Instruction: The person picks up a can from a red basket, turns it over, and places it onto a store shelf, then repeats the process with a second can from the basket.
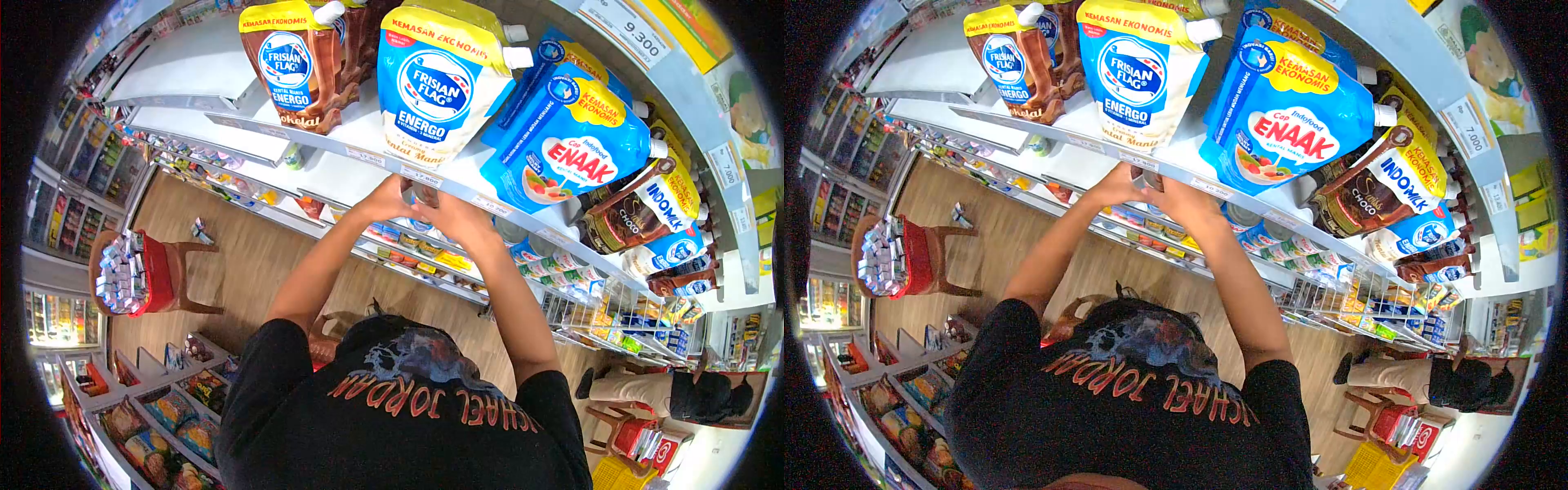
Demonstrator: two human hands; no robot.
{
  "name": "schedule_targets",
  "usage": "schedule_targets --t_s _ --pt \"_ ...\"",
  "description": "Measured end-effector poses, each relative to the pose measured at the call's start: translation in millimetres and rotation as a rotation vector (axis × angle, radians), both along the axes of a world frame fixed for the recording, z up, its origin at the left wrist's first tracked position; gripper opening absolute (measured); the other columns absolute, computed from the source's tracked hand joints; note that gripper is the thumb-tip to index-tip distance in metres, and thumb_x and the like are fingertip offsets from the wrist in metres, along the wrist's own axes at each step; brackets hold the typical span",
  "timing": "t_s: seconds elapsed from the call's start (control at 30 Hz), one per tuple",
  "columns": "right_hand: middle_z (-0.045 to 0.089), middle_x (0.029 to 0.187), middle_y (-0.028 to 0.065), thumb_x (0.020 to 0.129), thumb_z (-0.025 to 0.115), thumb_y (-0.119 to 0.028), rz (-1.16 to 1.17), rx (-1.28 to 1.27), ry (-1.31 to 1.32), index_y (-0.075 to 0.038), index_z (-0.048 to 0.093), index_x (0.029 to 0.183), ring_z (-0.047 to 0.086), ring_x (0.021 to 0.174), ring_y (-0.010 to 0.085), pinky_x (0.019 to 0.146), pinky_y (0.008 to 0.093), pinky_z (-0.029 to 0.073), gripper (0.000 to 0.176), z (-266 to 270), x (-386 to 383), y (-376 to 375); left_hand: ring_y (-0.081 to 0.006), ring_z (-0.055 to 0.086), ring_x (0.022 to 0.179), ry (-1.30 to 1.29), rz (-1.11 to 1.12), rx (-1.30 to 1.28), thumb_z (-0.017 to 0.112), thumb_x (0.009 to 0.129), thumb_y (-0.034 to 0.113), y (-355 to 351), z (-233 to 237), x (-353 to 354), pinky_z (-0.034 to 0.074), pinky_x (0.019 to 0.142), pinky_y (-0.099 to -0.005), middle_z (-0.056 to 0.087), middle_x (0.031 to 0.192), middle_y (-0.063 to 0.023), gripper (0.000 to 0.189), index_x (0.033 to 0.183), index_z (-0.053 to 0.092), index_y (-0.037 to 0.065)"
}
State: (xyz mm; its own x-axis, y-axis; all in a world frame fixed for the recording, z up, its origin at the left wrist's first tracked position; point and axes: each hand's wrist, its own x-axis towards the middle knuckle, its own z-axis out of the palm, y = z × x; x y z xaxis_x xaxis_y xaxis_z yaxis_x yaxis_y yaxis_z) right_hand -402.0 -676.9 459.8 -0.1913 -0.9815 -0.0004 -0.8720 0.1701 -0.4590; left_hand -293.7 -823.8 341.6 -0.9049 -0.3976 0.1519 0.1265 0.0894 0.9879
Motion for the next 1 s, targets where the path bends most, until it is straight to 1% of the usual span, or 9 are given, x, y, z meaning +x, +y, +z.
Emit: schedule_targets --t_s 0.1,0.17,0.2,0.27,0.33,0.63,0.7,0.87,1.0 --pt "0.059 0.127 0.0245 0.080 0.075 -0.032 -0.004 -0.156 0.138 -0.003 0.055 0.132 0.056 0.117 0.0410 0.099 0.0458 0.045 0.062 -18.2 -6.1 1.2 -0.0280 0.044 0.135 0.002 -0.054 0.044 0.090 0.061 0.007 -3.3 -6.7 -6.2 0.032 0.116 -0.0426 0.048 0.142 -0.0155 0.099 0.143 0.036 0.000" --pt "0.062 0.110 0.0194 0.080 0.075 -0.030 -0.042 -0.224 0.116 -0.009 0.064 0.115 0.058 0.107 0.0395 0.091 0.0485 0.045 0.042 -23.3 -8.9 -0.3 -0.0273 0.046 0.133 0.019 -0.091 0.087 0.090 0.061 0.007 -3.4 -4.0 -7.8 0.034 0.115 -0.0422 0.051 0.140 -0.0148 0.097 0.142 0.038 0.000" --pt "0.062 0.110 0.0194 0.080 0.075 -0.030 -0.044 -0.222 0.116 -0.009 0.064 0.115 0.058 0.107 0.0395 0.091 0.0485 0.045 0.042 -25.0 -11.5 -0.2 -0.0266 0.047 0.131 -0.018 -0.110 0.086 0.089 0.060 0.002 -3.8 -2.5 -7.9 0.036 0.113 -0.0423 0.051 0.139 -0.0135 0.098 0.143 0.037 0.002" --pt "0.061 0.127 0.0220 0.081 0.074 -0.032 -0.063 -0.050 0.075 -0.007 0.057 0.132 0.057 0.117 0.0392 0.099 0.0454 0.045 0.059 -16.8 -12.3 -1.3 -0.0259 0.048 0.130 -0.055 -0.132 0.082 0.087 0.059 -0.002 -4.0 -2.7 -9.0 0.038 0.111 -0.0425 0.051 0.138 -0.0122 0.100 0.145 0.037 0.003" --pt "0.061 0.127 0.0217 0.081 0.074 -0.032 -0.061 -0.022 0.031 -0.007 0.058 0.131 0.057 0.117 0.0391 0.099 0.0454 0.045 0.058 -15.2 -15.1 -2.8 -0.0256 0.052 0.125 0.004 -0.106 0.086 0.090 0.061 0.005 -2.6 -4.8 -8.3 0.041 0.108 -0.0409 0.057 0.133 -0.0126 0.085 0.136 0.048 0.001" --pt "0.063 0.114 0.0215 0.081 0.074 -0.031 -0.054 -0.205 0.115 -0.005 0.061 0.120 0.059 0.107 0.0395 0.091 0.0474 0.047 0.048 -28.6 -7.9 5.1 -0.0296 0.053 0.126 0.027 -0.053 -0.296 0.093 0.060 0.014 4.8 -31.0 -8.0 0.040 0.109 -0.0403 0.059 0.131 -0.0195 0.099 0.141 0.039 -0.001" --pt "0.063 0.109 0.0211 0.082 0.073 -0.030 -0.068 -0.261 0.134 -0.004 0.062 0.115 0.060 0.103 0.0398 0.088 0.0488 0.048 0.043 -30.3 -7.8 4.8 -0.0302 0.054 0.126 -0.008 -0.041 -0.241 0.093 0.061 0.015 9.2 -30.7 -3.9 0.041 0.108 -0.0404 0.059 0.132 -0.0201 0.099 0.142 0.038 -0.001" --pt "0.061 0.114 0.0236 0.082 0.075 -0.031 -0.077 -0.026 0.011 -0.004 0.059 0.121 0.058 0.108 0.0418 0.092 0.0486 0.047 0.050 -18.1 -6.9 4.8 -0.0306 0.056 0.125 -0.017 -0.032 -0.162 0.093 0.061 0.018 11.5 -33.7 -3.9 0.043 0.107 -0.0407 0.058 0.133 -0.0206 0.101 0.143 0.037 -0.001" --pt "0.061 0.117 0.0228 0.082 0.075 -0.035 -0.020 -0.122 0.067 -0.004 0.059 0.124 0.058 0.110 0.0417 0.093 0.0484 0.046 0.055 -28.1 -8.8 7.4 -0.0309 0.054 0.127 -0.021 -0.021 -0.183 0.093 0.062 0.019 13.3 -27.7 0.0 0.041 0.108 -0.0407 0.057 0.134 -0.0212 0.102 0.144 0.036 -0.001"
